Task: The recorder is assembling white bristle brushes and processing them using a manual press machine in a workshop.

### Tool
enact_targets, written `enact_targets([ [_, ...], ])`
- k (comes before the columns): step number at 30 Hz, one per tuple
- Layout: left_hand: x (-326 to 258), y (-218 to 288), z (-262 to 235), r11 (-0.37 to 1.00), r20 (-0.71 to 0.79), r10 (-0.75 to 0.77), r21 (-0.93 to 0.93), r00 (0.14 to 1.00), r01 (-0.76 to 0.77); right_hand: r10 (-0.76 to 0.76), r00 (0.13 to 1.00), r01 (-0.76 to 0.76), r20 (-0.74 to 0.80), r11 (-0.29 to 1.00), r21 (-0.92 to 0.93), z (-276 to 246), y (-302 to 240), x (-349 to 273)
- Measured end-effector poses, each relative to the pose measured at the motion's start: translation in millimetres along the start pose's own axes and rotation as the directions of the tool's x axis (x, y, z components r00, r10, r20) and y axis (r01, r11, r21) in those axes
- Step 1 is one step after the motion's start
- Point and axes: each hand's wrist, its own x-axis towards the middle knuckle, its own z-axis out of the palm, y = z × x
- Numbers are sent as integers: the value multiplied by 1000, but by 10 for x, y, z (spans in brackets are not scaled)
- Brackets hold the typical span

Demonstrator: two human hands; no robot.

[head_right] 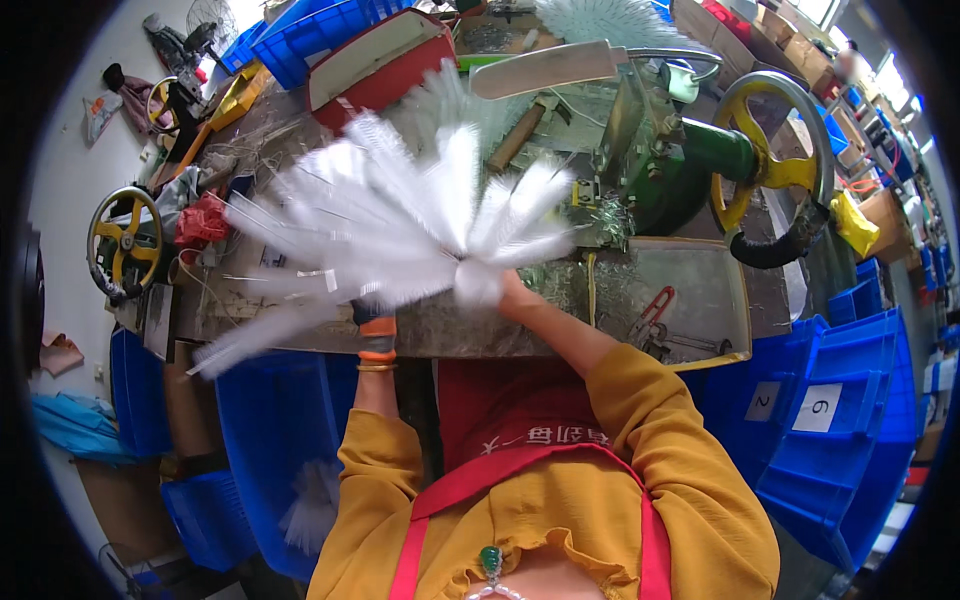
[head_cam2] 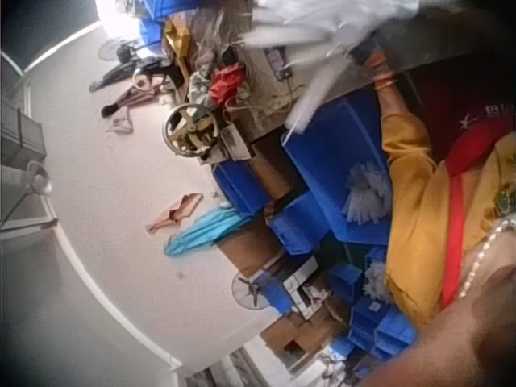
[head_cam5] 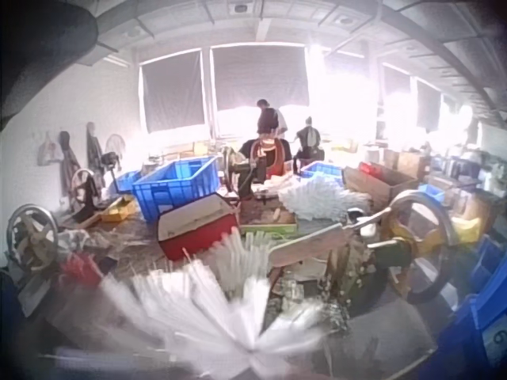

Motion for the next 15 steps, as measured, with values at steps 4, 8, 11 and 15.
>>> enact_targets([
  [4,-13,-10,-100,995,-49,15,-100,999,-20,-281,831,483,-481,792,374,502,381,206],
  [8,-297,658,243,930,218,-175,-283,960,234,32,930,95,-365,941,326,143,155,35],
  [11,-415,584,214,725,551,-275,-420,788,547,62,982,36,-180,867,497,-6,52,-50],
  [15,-468,185,208,519,962,40,-250,270,817,-21,1000,7,18,815,579,-22,-301,-170],
])
